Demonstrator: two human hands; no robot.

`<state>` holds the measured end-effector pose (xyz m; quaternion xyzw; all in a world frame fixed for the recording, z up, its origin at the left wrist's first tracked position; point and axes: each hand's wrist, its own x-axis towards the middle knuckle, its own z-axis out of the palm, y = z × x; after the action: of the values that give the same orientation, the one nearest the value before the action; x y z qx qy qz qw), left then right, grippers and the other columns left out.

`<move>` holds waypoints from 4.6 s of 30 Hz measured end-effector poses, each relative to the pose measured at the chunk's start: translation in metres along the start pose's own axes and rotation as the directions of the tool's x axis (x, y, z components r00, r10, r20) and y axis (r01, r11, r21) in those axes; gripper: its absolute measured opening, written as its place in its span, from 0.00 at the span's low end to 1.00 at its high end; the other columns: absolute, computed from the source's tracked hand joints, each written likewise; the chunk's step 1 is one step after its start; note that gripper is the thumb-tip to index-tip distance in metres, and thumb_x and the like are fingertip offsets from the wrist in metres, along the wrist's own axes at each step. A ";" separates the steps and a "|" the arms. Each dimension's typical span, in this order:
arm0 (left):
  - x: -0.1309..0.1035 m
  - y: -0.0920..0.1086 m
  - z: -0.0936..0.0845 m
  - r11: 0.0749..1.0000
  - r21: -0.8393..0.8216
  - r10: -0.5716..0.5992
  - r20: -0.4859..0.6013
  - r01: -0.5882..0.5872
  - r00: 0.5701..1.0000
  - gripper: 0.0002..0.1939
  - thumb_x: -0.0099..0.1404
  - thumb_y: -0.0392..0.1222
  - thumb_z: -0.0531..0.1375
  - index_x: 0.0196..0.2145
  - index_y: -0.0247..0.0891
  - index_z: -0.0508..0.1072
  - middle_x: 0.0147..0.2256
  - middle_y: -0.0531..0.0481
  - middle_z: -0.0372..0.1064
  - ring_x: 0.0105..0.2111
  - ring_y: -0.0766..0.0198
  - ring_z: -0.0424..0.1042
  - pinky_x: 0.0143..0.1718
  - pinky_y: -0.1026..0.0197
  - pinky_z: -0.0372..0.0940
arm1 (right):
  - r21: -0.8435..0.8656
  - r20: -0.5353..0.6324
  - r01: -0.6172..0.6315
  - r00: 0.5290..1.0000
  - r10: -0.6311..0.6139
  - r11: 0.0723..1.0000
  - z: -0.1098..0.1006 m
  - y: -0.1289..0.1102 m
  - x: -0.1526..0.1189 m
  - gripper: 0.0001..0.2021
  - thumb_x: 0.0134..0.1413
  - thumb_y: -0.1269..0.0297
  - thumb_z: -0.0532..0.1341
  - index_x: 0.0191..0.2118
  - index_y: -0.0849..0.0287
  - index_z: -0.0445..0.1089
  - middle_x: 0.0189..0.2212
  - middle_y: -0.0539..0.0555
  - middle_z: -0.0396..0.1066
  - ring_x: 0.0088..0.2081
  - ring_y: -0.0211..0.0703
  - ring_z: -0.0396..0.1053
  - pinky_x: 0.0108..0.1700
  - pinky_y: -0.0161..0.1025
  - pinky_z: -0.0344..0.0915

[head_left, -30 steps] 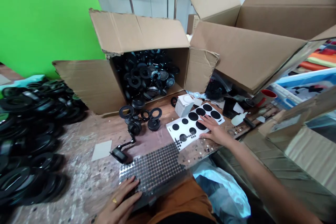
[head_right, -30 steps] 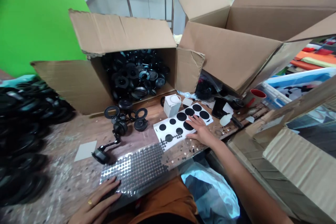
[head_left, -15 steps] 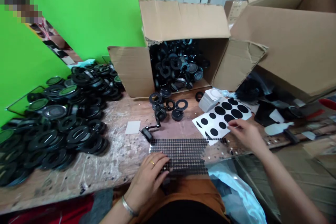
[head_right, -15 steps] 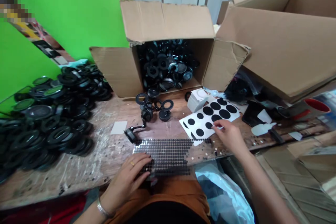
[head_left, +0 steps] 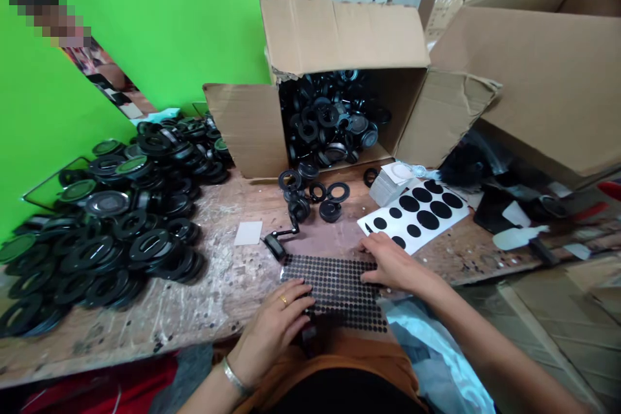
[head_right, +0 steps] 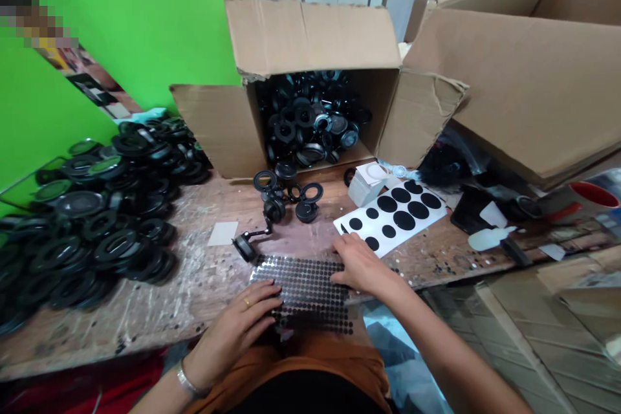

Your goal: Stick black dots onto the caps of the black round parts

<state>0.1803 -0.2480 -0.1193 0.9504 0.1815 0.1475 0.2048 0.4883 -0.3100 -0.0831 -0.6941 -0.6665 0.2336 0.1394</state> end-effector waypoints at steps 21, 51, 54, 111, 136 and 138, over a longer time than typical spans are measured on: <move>0.027 0.028 -0.025 0.939 -0.291 -0.259 -0.248 0.184 0.933 0.14 0.68 0.38 0.57 0.50 0.43 0.72 0.50 0.44 0.70 0.51 0.58 0.72 0.51 0.55 0.69 | 0.992 0.016 -0.096 0.729 0.684 0.078 -0.013 0.041 -0.100 0.12 0.45 0.59 0.71 0.36 0.55 0.74 0.35 0.52 0.77 0.34 0.43 0.75 0.37 0.38 0.74; 0.030 0.020 0.011 0.986 -0.009 -0.168 -0.048 0.168 0.985 0.16 0.67 0.34 0.56 0.51 0.38 0.72 0.57 0.42 0.66 0.60 0.52 0.62 0.59 0.49 0.63 | -0.075 0.068 0.131 0.990 -0.126 0.989 0.045 -0.055 0.013 0.08 0.55 0.75 0.56 0.29 0.58 0.68 0.33 0.55 0.70 0.39 0.47 0.67 0.43 0.39 0.62; 0.027 0.016 0.020 0.981 0.038 -0.187 -0.056 0.189 0.981 0.17 0.66 0.36 0.58 0.53 0.42 0.72 0.58 0.42 0.65 0.59 0.52 0.64 0.57 0.49 0.65 | -0.151 0.141 0.142 0.983 -0.121 0.978 0.041 -0.060 0.015 0.08 0.55 0.75 0.55 0.29 0.59 0.70 0.34 0.56 0.72 0.39 0.46 0.68 0.44 0.39 0.62; 0.040 0.037 -0.032 0.049 -0.967 -0.444 0.203 0.250 0.873 0.31 0.51 0.36 0.71 0.50 0.44 0.63 0.42 0.52 0.64 0.38 0.68 0.66 0.39 0.65 0.63 | 0.167 -0.437 0.395 0.851 -0.291 0.903 0.005 -0.096 0.015 0.05 0.55 0.72 0.61 0.30 0.56 0.68 0.36 0.53 0.69 0.44 0.47 0.65 0.49 0.49 0.60; 0.025 0.018 -0.050 -0.216 -0.960 -0.635 0.275 0.177 0.722 0.23 0.58 0.49 0.67 0.47 0.43 0.65 0.32 0.53 0.63 0.33 0.65 0.65 0.33 0.61 0.66 | -0.035 -0.087 0.280 0.956 -0.282 0.959 0.056 -0.049 -0.009 0.07 0.54 0.77 0.57 0.31 0.58 0.69 0.32 0.54 0.68 0.35 0.44 0.65 0.37 0.40 0.64; 0.026 0.019 -0.047 -0.217 -0.959 -0.626 0.280 0.182 0.728 0.23 0.57 0.47 0.68 0.47 0.43 0.65 0.32 0.54 0.63 0.32 0.66 0.65 0.32 0.62 0.65 | -0.087 -0.077 0.290 0.952 -0.296 0.953 0.059 -0.050 -0.006 0.08 0.53 0.78 0.56 0.31 0.59 0.69 0.32 0.54 0.68 0.35 0.45 0.65 0.37 0.40 0.64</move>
<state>0.1923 -0.2377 -0.0640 0.3471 0.3553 0.2988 0.8149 0.4155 -0.3190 -0.1073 -0.6019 -0.7635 0.1542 0.1761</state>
